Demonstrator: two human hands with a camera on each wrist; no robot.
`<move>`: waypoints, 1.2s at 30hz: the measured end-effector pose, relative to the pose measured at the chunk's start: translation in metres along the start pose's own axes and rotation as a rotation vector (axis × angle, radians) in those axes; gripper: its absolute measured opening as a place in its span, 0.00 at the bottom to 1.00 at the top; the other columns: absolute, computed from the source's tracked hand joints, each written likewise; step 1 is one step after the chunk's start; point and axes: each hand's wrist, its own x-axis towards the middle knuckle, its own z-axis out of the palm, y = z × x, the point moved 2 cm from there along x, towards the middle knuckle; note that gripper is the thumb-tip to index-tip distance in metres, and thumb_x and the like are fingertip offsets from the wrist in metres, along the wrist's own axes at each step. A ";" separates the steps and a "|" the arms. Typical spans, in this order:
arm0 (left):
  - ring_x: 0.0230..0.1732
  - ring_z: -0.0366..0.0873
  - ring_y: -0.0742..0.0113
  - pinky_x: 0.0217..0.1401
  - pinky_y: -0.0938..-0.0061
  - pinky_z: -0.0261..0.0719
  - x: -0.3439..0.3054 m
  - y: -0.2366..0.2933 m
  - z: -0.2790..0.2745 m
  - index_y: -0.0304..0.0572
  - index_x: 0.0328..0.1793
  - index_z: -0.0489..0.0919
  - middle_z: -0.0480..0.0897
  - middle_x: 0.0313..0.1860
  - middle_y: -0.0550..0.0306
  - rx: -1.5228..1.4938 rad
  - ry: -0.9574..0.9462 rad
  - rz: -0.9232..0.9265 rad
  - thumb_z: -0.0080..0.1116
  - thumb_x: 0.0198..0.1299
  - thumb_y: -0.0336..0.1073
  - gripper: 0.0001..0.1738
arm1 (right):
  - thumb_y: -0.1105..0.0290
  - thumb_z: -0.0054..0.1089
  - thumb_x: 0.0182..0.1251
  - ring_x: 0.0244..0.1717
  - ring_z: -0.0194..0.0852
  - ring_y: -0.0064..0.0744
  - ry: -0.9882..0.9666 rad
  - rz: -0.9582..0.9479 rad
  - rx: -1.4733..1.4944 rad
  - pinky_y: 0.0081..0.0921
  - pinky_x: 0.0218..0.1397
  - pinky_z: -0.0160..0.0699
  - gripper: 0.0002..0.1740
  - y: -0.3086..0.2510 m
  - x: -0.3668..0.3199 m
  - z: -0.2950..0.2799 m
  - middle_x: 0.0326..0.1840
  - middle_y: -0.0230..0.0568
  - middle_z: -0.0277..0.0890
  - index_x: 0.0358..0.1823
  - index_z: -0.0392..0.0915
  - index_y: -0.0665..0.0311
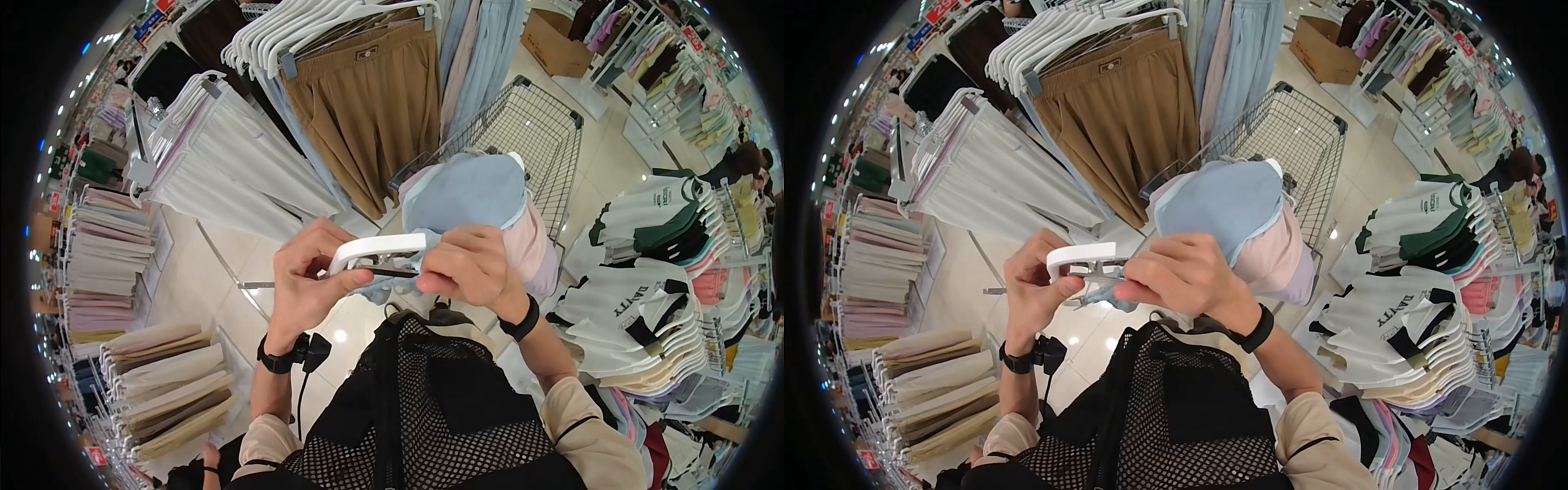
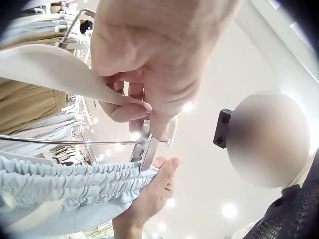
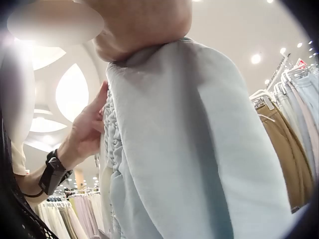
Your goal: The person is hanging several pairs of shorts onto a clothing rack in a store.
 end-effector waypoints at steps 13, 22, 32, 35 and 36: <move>0.34 0.76 0.83 0.29 0.86 0.73 0.013 -0.011 0.018 0.38 0.37 0.81 0.82 0.38 0.65 -0.121 -0.009 -0.221 0.79 0.54 0.31 0.13 | 0.50 0.44 0.82 0.20 0.71 0.35 0.258 0.493 0.263 0.30 0.26 0.68 0.25 0.007 0.012 0.026 0.25 0.40 0.72 0.41 0.75 0.67; 0.38 0.76 0.80 0.30 0.83 0.71 0.016 -0.003 0.006 0.42 0.52 0.88 0.83 0.41 0.67 0.267 0.053 -0.257 0.76 0.55 0.30 0.17 | 0.53 0.58 0.76 0.45 0.79 0.33 0.014 0.559 0.298 0.31 0.44 0.76 0.23 0.021 0.010 0.020 0.45 0.44 0.77 0.59 0.73 0.65; 0.34 0.65 0.73 0.39 0.76 0.74 0.011 0.002 -0.004 0.47 0.72 0.75 0.77 0.50 0.62 0.420 0.026 -0.454 0.74 0.51 0.25 0.39 | 0.49 0.75 0.59 0.16 0.74 0.39 -0.466 0.158 -0.032 0.32 0.20 0.67 0.23 0.028 0.033 0.065 0.15 0.34 0.72 0.26 0.76 0.61; 0.40 0.74 0.68 0.49 0.72 0.80 -0.006 0.010 -0.005 0.47 0.72 0.75 0.78 0.53 0.60 0.503 0.139 -0.433 0.72 0.50 0.22 0.39 | 0.51 0.71 0.65 0.12 0.70 0.36 -0.384 0.021 0.085 0.29 0.17 0.66 0.24 0.031 0.033 0.087 0.10 0.34 0.68 0.21 0.75 0.60; 0.42 0.77 0.66 0.52 0.71 0.81 -0.017 0.013 -0.002 0.48 0.71 0.76 0.79 0.53 0.59 0.553 0.200 -0.368 0.71 0.49 0.21 0.39 | 0.54 0.72 0.64 0.12 0.69 0.36 -0.331 0.036 0.132 0.31 0.18 0.65 0.24 0.034 0.030 0.092 0.11 0.35 0.68 0.19 0.73 0.60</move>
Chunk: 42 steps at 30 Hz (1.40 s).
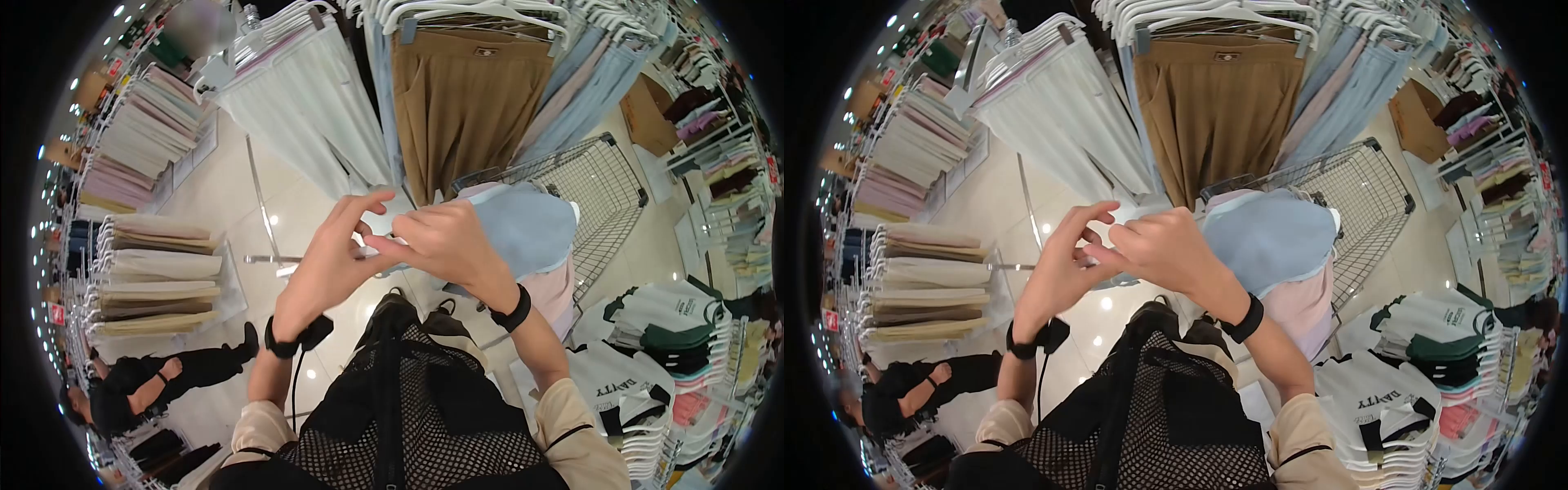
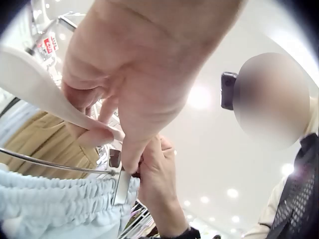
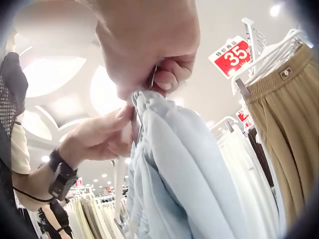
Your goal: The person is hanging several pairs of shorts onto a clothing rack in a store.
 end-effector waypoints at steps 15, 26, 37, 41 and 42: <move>0.57 0.80 0.63 0.61 0.73 0.76 -0.009 -0.139 -0.144 0.35 0.73 0.68 0.80 0.59 0.51 -0.001 0.696 0.080 0.63 0.63 0.24 0.31 | 0.65 0.56 0.79 0.15 0.57 0.12 0.490 0.575 0.226 0.20 0.18 0.54 0.26 0.075 0.044 0.012 0.13 0.26 0.63 0.18 0.70 0.67; 0.35 0.74 0.85 0.34 0.87 0.69 0.114 -0.229 -0.242 0.38 0.55 0.76 0.85 0.43 0.61 -0.546 0.651 0.305 0.64 0.69 0.27 0.12 | 0.60 0.53 0.82 0.20 0.61 0.18 0.485 0.623 -0.006 0.26 0.24 0.58 0.25 0.093 0.178 0.069 0.16 0.34 0.62 0.26 0.71 0.70; 0.47 0.83 0.74 0.47 0.80 0.78 0.143 -0.292 -0.300 0.36 0.54 0.76 0.83 0.50 0.58 -0.516 0.810 0.310 0.66 0.70 0.32 0.12 | 0.54 0.47 0.82 0.24 0.72 0.53 0.277 0.597 -0.018 0.46 0.35 0.70 0.29 0.168 0.297 0.166 0.23 0.56 0.73 0.29 0.73 0.75; 0.47 0.83 0.73 0.46 0.80 0.77 0.154 -0.320 -0.294 0.36 0.54 0.77 0.85 0.46 0.58 -0.487 0.827 0.208 0.68 0.69 0.34 0.14 | 0.54 0.45 0.81 0.34 0.77 0.65 0.213 0.560 -0.192 0.52 0.42 0.73 0.28 0.196 0.319 0.200 0.33 0.61 0.81 0.32 0.79 0.74; 0.46 0.83 0.73 0.46 0.82 0.75 0.155 -0.319 -0.292 0.35 0.55 0.77 0.85 0.44 0.58 -0.487 0.839 0.151 0.68 0.69 0.36 0.16 | 0.54 0.45 0.81 0.34 0.77 0.65 0.241 0.511 -0.221 0.52 0.43 0.74 0.28 0.202 0.322 0.211 0.33 0.62 0.81 0.32 0.79 0.73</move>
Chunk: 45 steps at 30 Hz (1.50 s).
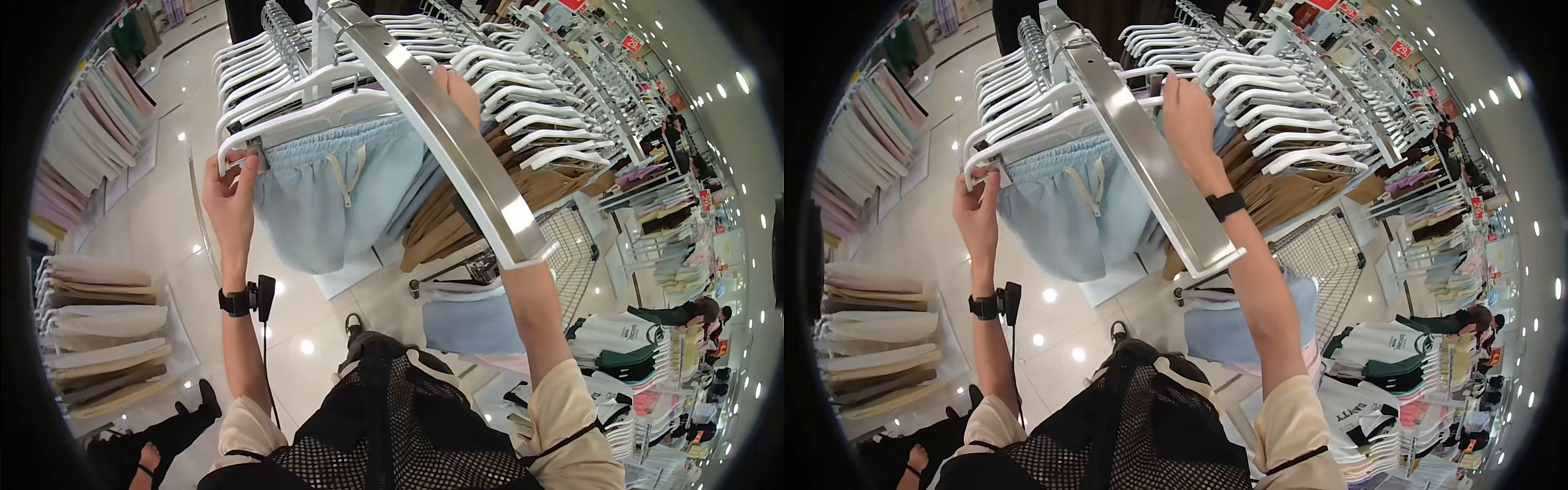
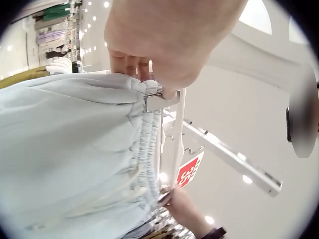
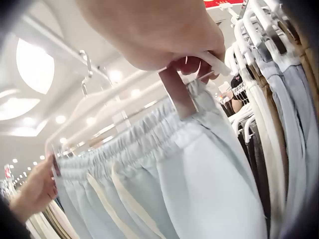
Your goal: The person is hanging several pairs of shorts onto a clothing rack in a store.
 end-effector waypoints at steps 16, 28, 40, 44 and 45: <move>0.59 0.78 0.55 0.65 0.67 0.73 -0.073 -0.147 -0.008 0.30 0.69 0.72 0.80 0.62 0.44 0.506 -0.261 -0.199 0.67 0.68 0.36 0.28 | 0.65 0.65 0.66 0.75 0.56 0.70 0.105 -0.271 -0.068 0.57 0.79 0.55 0.37 0.000 -0.096 -0.020 0.75 0.69 0.57 0.72 0.61 0.73; 0.55 0.86 0.51 0.58 0.62 0.81 -0.329 -0.110 0.105 0.41 0.68 0.77 0.88 0.50 0.44 0.705 -1.437 -0.568 0.60 0.70 0.39 0.23 | 0.64 0.59 0.74 0.45 0.84 0.40 -0.543 0.671 0.181 0.35 0.51 0.81 0.15 0.185 -0.402 -0.334 0.46 0.45 0.85 0.53 0.80 0.67; 0.56 0.86 0.57 0.62 0.66 0.80 -0.417 0.020 0.385 0.37 0.62 0.80 0.88 0.51 0.46 0.590 -1.355 -0.502 0.54 0.73 0.29 0.15 | 0.42 0.64 0.67 0.60 0.79 0.53 -0.215 1.248 0.168 0.38 0.65 0.75 0.43 0.630 -0.475 -0.381 0.62 0.63 0.77 0.70 0.69 0.70; 0.56 0.86 0.59 0.62 0.66 0.80 -0.413 0.028 0.374 0.35 0.62 0.81 0.89 0.52 0.47 0.744 -1.310 -0.549 0.53 0.73 0.28 0.15 | 0.39 0.65 0.65 0.62 0.78 0.53 -0.290 1.165 0.317 0.38 0.66 0.74 0.45 0.625 -0.469 -0.353 0.64 0.62 0.76 0.70 0.70 0.69; 0.56 0.86 0.59 0.62 0.66 0.80 -0.411 0.032 0.376 0.35 0.62 0.81 0.89 0.52 0.47 0.764 -1.292 -0.546 0.53 0.73 0.28 0.15 | 0.39 0.65 0.65 0.62 0.78 0.52 -0.267 1.094 0.286 0.38 0.66 0.74 0.44 0.612 -0.464 -0.357 0.63 0.61 0.76 0.69 0.70 0.68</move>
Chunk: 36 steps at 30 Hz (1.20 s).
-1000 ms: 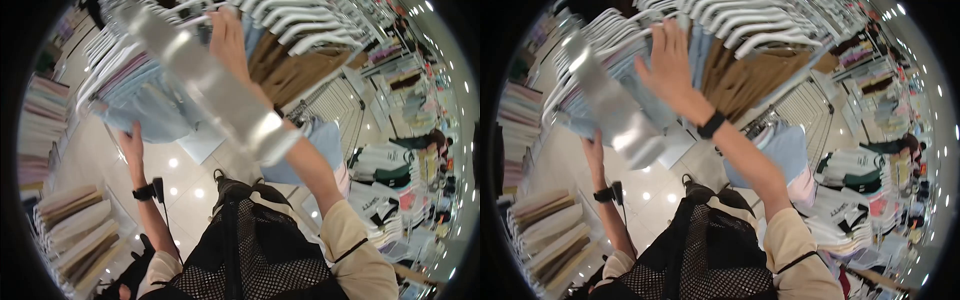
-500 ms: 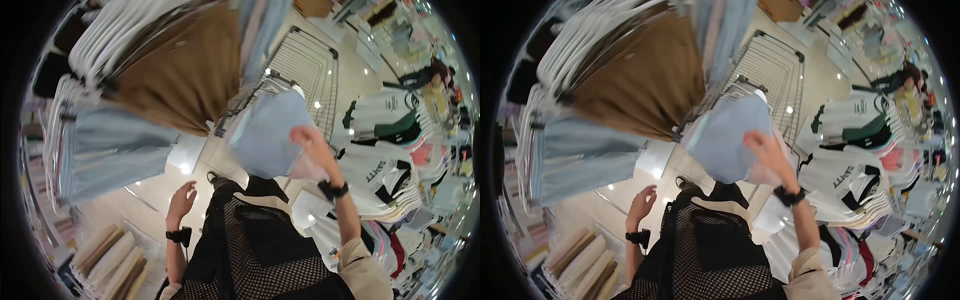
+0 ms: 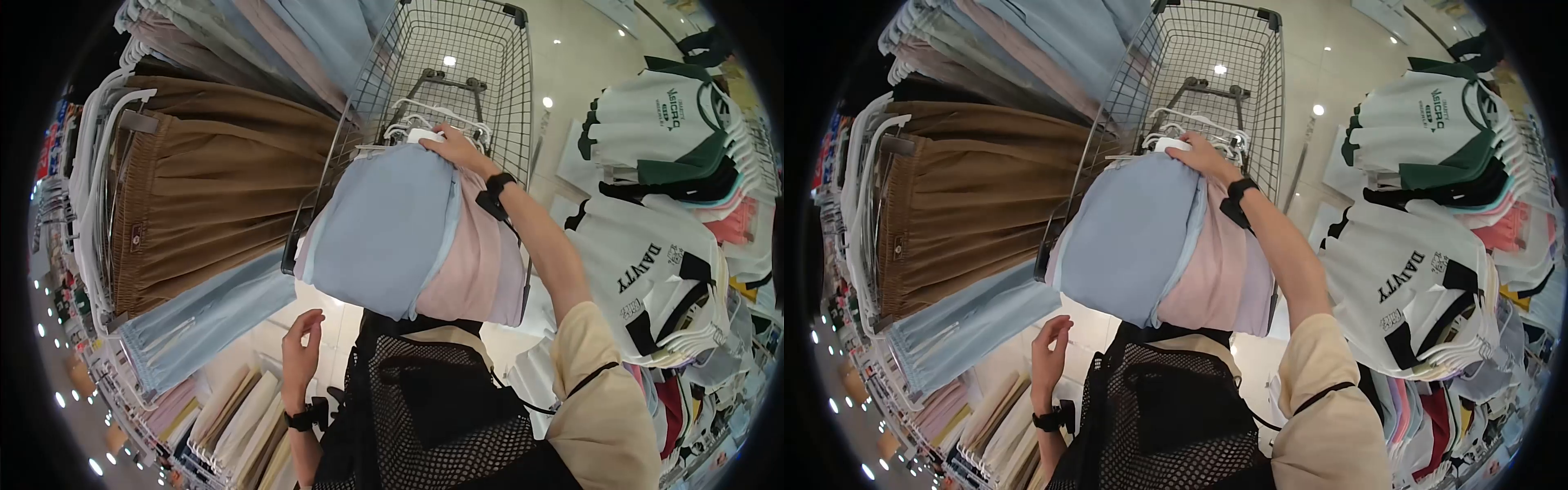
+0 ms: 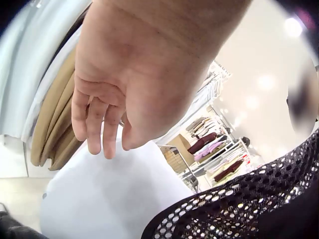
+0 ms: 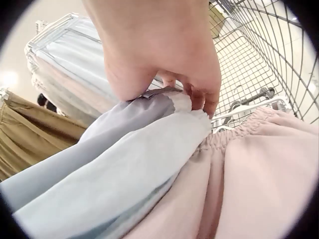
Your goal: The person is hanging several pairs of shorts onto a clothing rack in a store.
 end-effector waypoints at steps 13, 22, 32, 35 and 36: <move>0.64 0.79 0.55 0.67 0.65 0.75 0.062 0.138 0.014 0.39 0.66 0.79 0.82 0.63 0.47 0.172 -0.001 0.509 0.58 0.68 0.27 0.19 | 0.63 0.67 0.68 0.62 0.70 0.48 0.229 -0.702 -0.267 0.43 0.67 0.69 0.19 -0.131 -0.112 -0.069 0.55 0.46 0.79 0.56 0.83 0.64; 0.68 0.74 0.57 0.69 0.64 0.74 0.043 0.229 0.011 0.35 0.75 0.71 0.73 0.71 0.46 0.026 -0.106 0.750 0.84 0.43 0.35 0.50 | 0.67 0.68 0.68 0.67 0.70 0.45 0.030 -1.092 0.139 0.38 0.68 0.69 0.15 -0.276 -0.241 -0.070 0.62 0.43 0.75 0.52 0.80 0.66; 0.44 0.76 0.75 0.51 0.76 0.75 -0.059 0.198 -0.053 0.32 0.55 0.83 0.84 0.45 0.61 -0.478 0.465 0.569 0.66 0.71 0.41 0.18 | 0.58 0.73 0.66 0.57 0.79 0.38 -0.497 -0.874 0.225 0.36 0.61 0.77 0.36 -0.283 -0.267 -0.028 0.62 0.45 0.77 0.68 0.69 0.68; 0.52 0.76 0.73 0.59 0.74 0.73 -0.079 0.162 -0.078 0.32 0.62 0.78 0.82 0.53 0.58 -0.387 0.509 0.512 0.63 0.73 0.41 0.21 | 0.61 0.76 0.61 0.58 0.78 0.39 -0.679 -0.812 0.035 0.35 0.60 0.77 0.44 -0.273 -0.261 0.001 0.62 0.46 0.76 0.75 0.61 0.65; 0.55 0.76 0.72 0.62 0.73 0.72 -0.084 0.150 -0.086 0.31 0.65 0.76 0.82 0.56 0.57 -0.340 0.529 0.476 0.61 0.75 0.41 0.22 | 0.61 0.75 0.62 0.58 0.77 0.38 -0.660 -0.810 0.097 0.35 0.62 0.76 0.45 -0.278 -0.267 0.002 0.61 0.46 0.75 0.76 0.59 0.64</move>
